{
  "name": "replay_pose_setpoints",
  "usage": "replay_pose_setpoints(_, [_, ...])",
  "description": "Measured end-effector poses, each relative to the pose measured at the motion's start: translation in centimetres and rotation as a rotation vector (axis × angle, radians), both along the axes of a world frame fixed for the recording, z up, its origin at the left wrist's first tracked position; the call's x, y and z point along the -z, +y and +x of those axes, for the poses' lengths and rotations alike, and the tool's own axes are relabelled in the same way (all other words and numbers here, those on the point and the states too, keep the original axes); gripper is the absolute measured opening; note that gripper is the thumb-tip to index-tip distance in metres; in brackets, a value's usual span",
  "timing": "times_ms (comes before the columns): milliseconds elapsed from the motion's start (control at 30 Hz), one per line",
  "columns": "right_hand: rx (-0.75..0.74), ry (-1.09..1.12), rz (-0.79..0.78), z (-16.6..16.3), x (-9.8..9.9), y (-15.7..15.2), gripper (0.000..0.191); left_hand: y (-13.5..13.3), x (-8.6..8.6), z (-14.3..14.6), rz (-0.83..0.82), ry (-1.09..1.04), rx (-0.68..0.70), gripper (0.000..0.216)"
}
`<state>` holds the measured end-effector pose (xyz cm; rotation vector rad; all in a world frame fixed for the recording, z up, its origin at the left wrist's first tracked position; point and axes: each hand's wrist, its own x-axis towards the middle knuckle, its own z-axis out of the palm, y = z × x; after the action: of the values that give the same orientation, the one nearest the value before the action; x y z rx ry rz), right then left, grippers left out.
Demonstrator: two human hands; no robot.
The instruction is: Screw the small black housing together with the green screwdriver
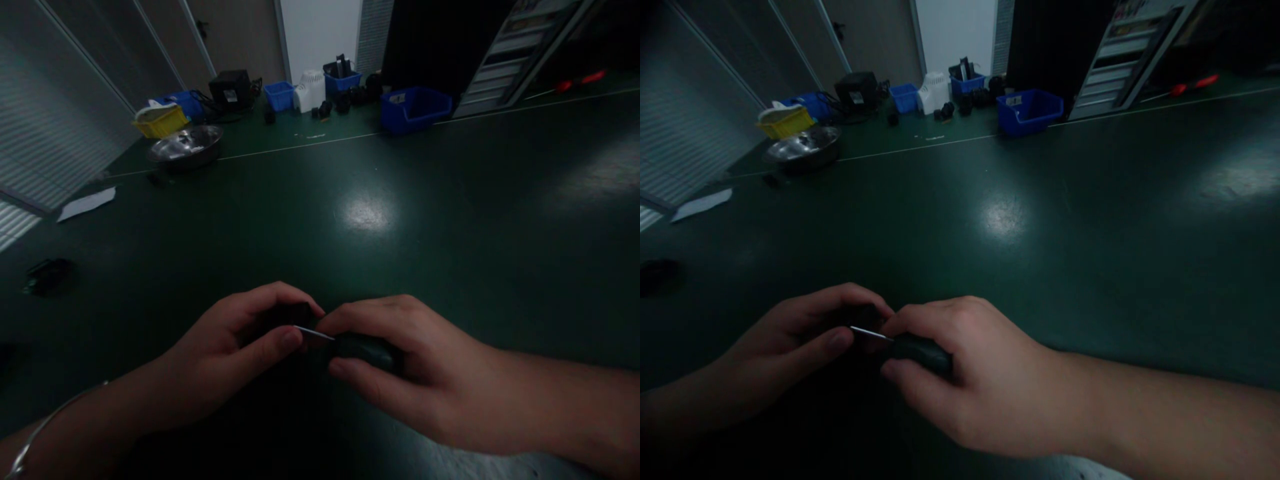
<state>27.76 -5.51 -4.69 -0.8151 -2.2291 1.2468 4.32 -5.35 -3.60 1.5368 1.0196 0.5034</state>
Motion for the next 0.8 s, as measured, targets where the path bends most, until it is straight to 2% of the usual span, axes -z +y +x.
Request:
replay_pose_setpoints(633, [0.013,0.031,-0.008,0.0,0.05,0.05,0.028,-0.08,0.16,0.14,0.028,0.006,-0.017,0.016])
replay_pose_setpoints(800, [0.044,-0.026,0.044,0.04,-0.11,-0.15,0.027,-0.47,0.27,0.22,0.138,0.076,-0.116,0.018])
